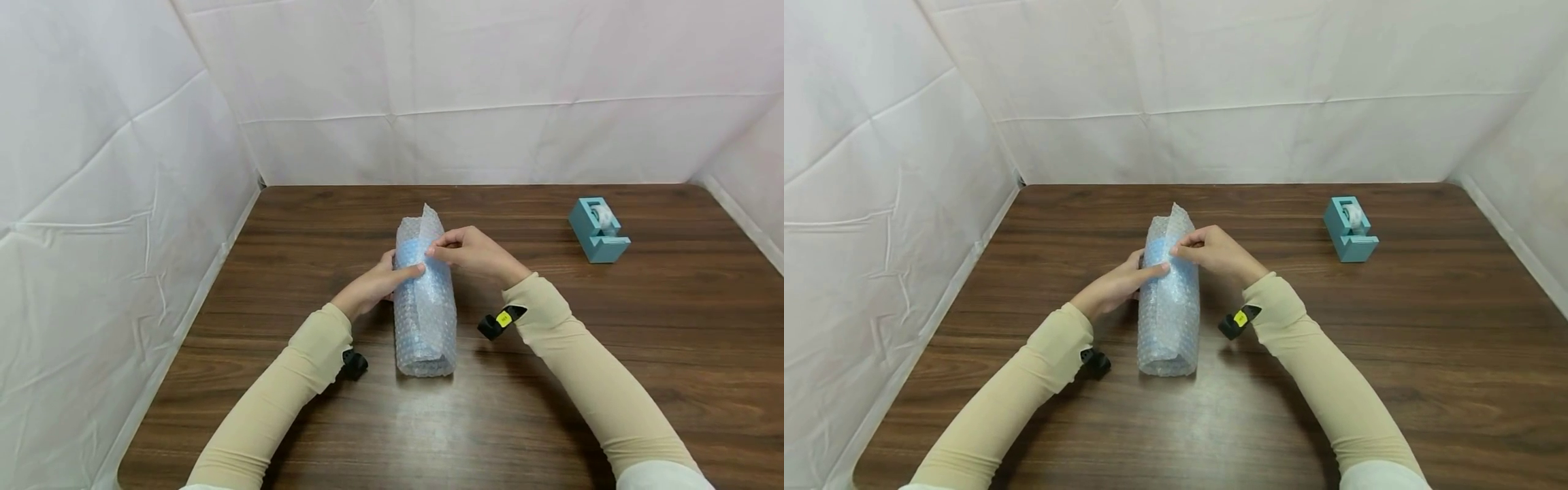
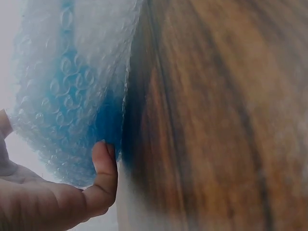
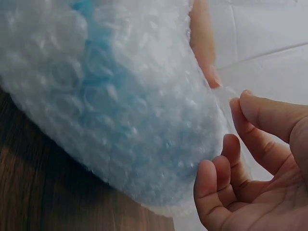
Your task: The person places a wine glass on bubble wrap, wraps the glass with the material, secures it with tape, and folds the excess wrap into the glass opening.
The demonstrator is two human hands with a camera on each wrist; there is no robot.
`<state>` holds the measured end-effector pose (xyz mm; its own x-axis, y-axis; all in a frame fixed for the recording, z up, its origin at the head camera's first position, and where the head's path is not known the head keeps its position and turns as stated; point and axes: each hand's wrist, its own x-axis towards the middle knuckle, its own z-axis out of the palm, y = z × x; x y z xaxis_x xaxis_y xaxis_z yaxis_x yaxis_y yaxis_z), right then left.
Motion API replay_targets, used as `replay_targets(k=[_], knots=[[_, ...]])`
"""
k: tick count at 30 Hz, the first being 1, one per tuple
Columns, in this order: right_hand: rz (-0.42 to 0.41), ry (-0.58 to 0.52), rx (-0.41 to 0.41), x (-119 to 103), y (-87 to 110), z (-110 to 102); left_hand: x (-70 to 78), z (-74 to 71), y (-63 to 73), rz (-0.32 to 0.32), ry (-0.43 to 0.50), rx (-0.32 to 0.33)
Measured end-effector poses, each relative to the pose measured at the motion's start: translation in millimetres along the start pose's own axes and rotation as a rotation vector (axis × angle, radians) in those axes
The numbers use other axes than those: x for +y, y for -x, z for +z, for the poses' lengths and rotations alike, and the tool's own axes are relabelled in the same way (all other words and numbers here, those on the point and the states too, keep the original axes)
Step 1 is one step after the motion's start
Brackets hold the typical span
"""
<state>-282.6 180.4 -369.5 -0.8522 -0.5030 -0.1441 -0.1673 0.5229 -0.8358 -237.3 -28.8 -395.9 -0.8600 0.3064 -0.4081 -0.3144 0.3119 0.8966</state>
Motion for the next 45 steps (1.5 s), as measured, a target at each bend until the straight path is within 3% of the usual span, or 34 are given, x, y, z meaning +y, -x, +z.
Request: replay_targets(k=[10,19,29,33,45], knots=[[-0.032,0.058,0.029,-8.6,-5.6,10.4,0.3,0.5,0.2,-0.003,-0.004,-0.002],[-0.113,0.14,0.12,-12.5,-5.0,20.2,1.7,-0.1,0.2,0.004,-0.008,-0.002],[-0.096,0.221,0.155,-17.1,-5.5,23.8,4.4,0.7,0.7,0.0,-0.018,0.001],[-0.097,0.206,0.153,-16.8,-6.6,25.1,4.6,0.8,1.5,0.0,-0.023,0.003],[0.026,0.044,0.142,-10.7,-8.8,21.8,-0.9,2.1,-1.6,-0.008,-0.011,0.008]])
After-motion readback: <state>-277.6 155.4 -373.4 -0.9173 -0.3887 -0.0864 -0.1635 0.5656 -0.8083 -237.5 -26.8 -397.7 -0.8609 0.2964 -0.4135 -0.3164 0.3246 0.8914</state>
